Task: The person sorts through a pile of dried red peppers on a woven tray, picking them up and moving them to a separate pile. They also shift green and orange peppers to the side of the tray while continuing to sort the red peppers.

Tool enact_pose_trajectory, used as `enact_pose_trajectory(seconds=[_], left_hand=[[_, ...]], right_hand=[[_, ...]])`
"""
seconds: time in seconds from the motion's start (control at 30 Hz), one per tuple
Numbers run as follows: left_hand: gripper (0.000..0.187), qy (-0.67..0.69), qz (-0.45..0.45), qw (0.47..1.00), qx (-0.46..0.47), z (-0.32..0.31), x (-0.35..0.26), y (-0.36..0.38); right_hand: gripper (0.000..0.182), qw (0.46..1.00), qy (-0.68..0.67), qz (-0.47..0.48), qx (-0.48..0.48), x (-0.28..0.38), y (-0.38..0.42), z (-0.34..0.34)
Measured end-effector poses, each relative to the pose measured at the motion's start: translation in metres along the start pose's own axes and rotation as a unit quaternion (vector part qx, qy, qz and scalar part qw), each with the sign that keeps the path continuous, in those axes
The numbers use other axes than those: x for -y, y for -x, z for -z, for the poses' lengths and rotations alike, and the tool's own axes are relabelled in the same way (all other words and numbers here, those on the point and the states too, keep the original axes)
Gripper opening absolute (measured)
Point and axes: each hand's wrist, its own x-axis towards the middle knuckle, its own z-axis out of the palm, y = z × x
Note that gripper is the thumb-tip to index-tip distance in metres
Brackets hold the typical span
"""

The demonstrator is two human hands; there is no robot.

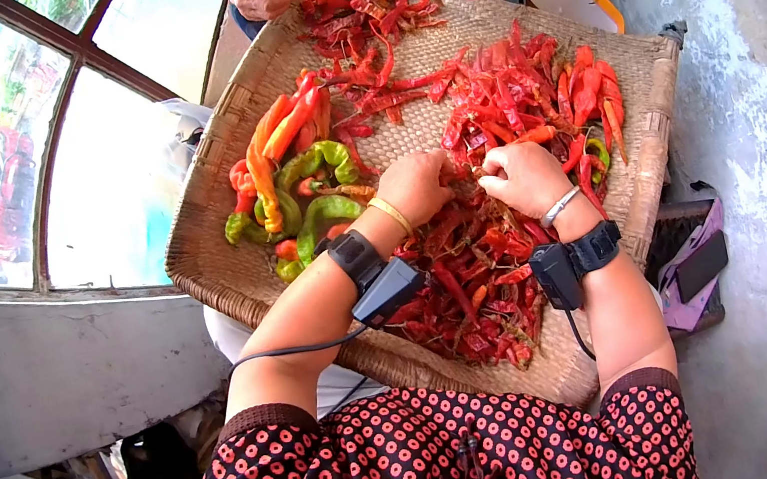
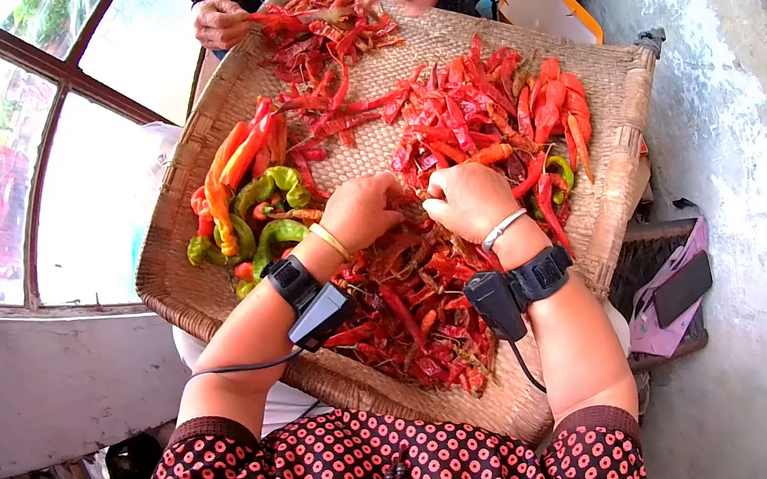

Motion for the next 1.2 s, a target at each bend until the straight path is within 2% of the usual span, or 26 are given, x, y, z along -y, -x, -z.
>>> enact_pose_trajectory(seconds=[0.13,0.23,0.3,0.33,0.37,0.43,0.47,0.5,0.57,0.6,0.63,0.7,0.8,0.83,0.9,0.97,1.0,1.03,1.1,1.17,1.2], left_hand=[[0.024,0.019,-0.038,0.999,0.011,0.008,0.008,-0.002],[0.032,0.052,-0.008,0.998,0.04,0.022,0.012,-0.002],[0.039,0.195,-0.017,0.981,0.012,0.036,0.013,0.0],[0.04,0.254,0.032,0.966,0.049,0.046,0.012,0.001],[0.03,0.277,0.05,0.958,0.046,0.055,0.009,0.003],[0.03,0.315,0.021,0.948,-0.029,0.061,0.027,-0.005],[0.023,0.408,0.037,0.909,-0.07,0.064,0.033,-0.009],[0.016,0.446,0.082,0.885,-0.11,0.078,0.027,-0.009],[0.016,0.539,0.075,0.815,-0.2,0.088,0.04,-0.015],[0.02,0.609,0.029,0.759,-0.229,0.089,0.043,-0.02],[0.025,0.629,0.096,0.702,-0.32,0.088,0.037,-0.024],[0.033,0.649,0.085,0.702,-0.28,0.084,0.051,-0.028],[0.041,0.557,0.13,0.78,-0.253,0.067,0.049,-0.026],[0.035,0.547,0.106,0.8,-0.223,0.062,0.042,-0.025],[0.031,0.502,0.085,0.852,-0.121,0.053,0.024,-0.019],[0.029,0.432,0.053,0.9,0.008,0.045,0.002,-0.008],[0.039,0.423,0.021,0.904,0.063,0.038,-0.001,-0.006],[0.044,0.476,0.028,0.873,0.103,0.033,-0.005,-0.003],[0.046,0.522,0.02,0.843,0.127,0.027,-0.012,0.002],[0.047,0.514,0.027,0.844,0.154,0.031,-0.009,0.003],[0.046,0.543,0.003,0.824,0.16,0.031,-0.007,0.004]], right_hand=[[0.02,1.0,0.0,-0.001,-0.001,0.002,0.001,0.003],[0.02,1.0,-0.007,-0.004,-0.005,0.002,0.002,0.003],[0.02,1.0,-0.008,0.001,-0.005,0.001,0.002,0.002],[0.02,1.0,-0.007,-0.003,-0.002,0.002,0.003,0.003],[0.02,1.0,-0.008,-0.002,-0.004,0.002,0.003,0.003],[0.019,1.0,-0.01,0.005,0.003,0.0,0.002,0.002],[0.019,1.0,-0.008,0.005,0.003,-0.001,0.002,0.0],[0.019,1.0,-0.008,0.006,0.001,-0.001,0.002,0.0],[0.019,1.0,-0.019,0.015,0.001,-0.001,0.003,0.0],[0.019,1.0,-0.018,0.015,0.0,-0.001,0.003,0.0],[0.019,1.0,-0.019,0.012,0.008,0.0,0.003,0.001],[0.02,1.0,-0.019,0.009,0.016,0.001,0.002,0.001],[0.021,0.999,-0.023,0.017,0.017,0.0,0.002,0.0],[0.021,0.999,-0.043,0.026,0.009,0.0,0.002,0.0],[0.022,0.997,-0.064,0.035,0.002,0.002,0.003,0.001],[0.02,0.987,-0.147,0.057,-0.03,0.007,0.005,0.003],[0.02,0.987,-0.146,0.056,-0.031,0.007,0.005,0.002],[0.019,0.981,-0.179,0.061,-0.045,0.006,0.004,0.0],[0.018,0.973,-0.213,0.066,-0.062,0.008,0.005,-0.001],[0.017,0.969,-0.241,0.032,-0.051,0.013,0.006,0.003],[0.018,0.965,-0.253,0.037,-0.063,0.012,0.006,0.004]])
